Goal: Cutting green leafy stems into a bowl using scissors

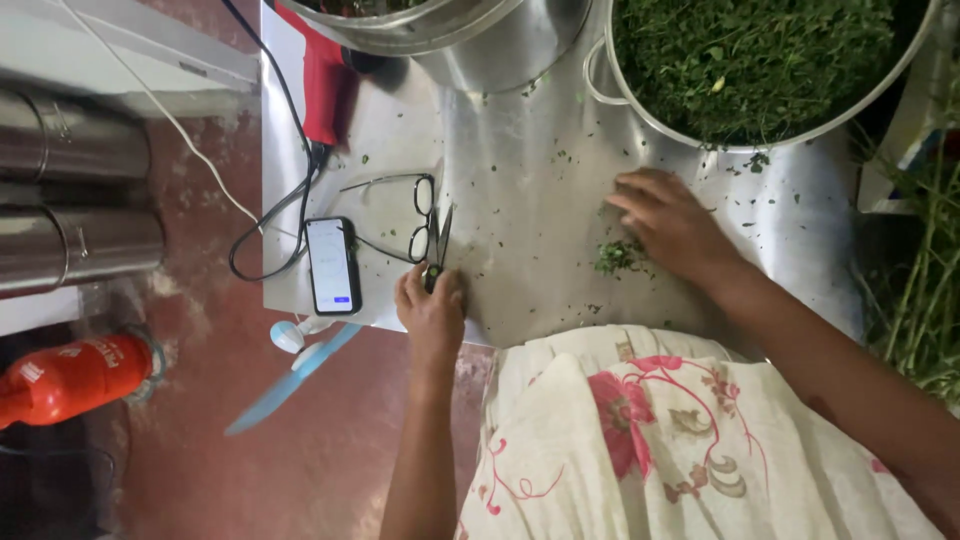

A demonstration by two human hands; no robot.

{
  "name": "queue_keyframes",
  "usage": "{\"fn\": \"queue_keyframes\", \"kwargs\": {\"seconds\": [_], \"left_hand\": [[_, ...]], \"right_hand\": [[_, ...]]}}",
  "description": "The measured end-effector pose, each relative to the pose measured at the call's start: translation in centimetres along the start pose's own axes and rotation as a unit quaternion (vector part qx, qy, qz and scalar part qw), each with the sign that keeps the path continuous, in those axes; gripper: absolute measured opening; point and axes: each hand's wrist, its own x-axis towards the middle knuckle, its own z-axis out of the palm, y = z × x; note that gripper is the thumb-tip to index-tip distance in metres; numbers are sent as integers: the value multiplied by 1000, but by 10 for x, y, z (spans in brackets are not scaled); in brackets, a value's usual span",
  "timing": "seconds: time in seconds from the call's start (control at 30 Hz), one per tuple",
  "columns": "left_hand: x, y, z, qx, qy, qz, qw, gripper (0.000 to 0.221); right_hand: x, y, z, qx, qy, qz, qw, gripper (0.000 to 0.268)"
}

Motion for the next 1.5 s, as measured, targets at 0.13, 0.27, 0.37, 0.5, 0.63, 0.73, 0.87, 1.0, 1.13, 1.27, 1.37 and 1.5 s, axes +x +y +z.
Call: {"fn": "queue_keyframes", "kwargs": {"seconds": [0.13, 0.27, 0.37, 0.5, 0.63, 0.73, 0.87, 1.0, 1.13, 1.27, 1.37, 1.5], "left_hand": [[-3, -25, 27, -17, -39, -16, 999, 49], [-5, -49, 38, 37, -37, -14, 999, 38], [-2, -51, 23, 54, -38, -17, 998, 42], [18, -24, -29, -3, -54, -23, 998, 44], [16, 4, -14, -19, -61, 3, 998, 42], [15, 35, 5, -117, -75, 2, 990, 41], [25, 61, 17, -191, -79, 32, 978, 34], [47, 75, -10, -228, -97, 23, 968, 42], [74, 82, -30, -373, -121, -67, 917, 40], [145, 82, -47, -702, -175, -289, 627, 53], [210, 71, -58, -798, -158, -342, 471, 53], [284, 56, -83, -816, -82, -366, 440, 57]], "right_hand": [[0, -17, 24, -232, -65, -72, 968, 51], [-29, -17, 38, -112, -151, -108, 976, 27], [-37, -34, 8, -97, -109, -48, 988, 25], [-44, -34, -45, -24, -55, 108, 992, 30], [-52, -30, -31, -35, -128, 198, 971, 62], [-48, -26, -5, 7, -113, 125, 986, 50], [-22, -29, 18, -77, -66, 10, 995, 33], [0, -34, 13, -77, -91, -98, 988, 34], [-18, -25, 35, -115, -125, -131, 977, 36], [-24, -3, 50, 48, -183, 36, 981, 30], [-25, -19, 39, 116, -165, 117, 972, 27], [-51, 36, 74, 105, -93, 188, 972, 36]]}}
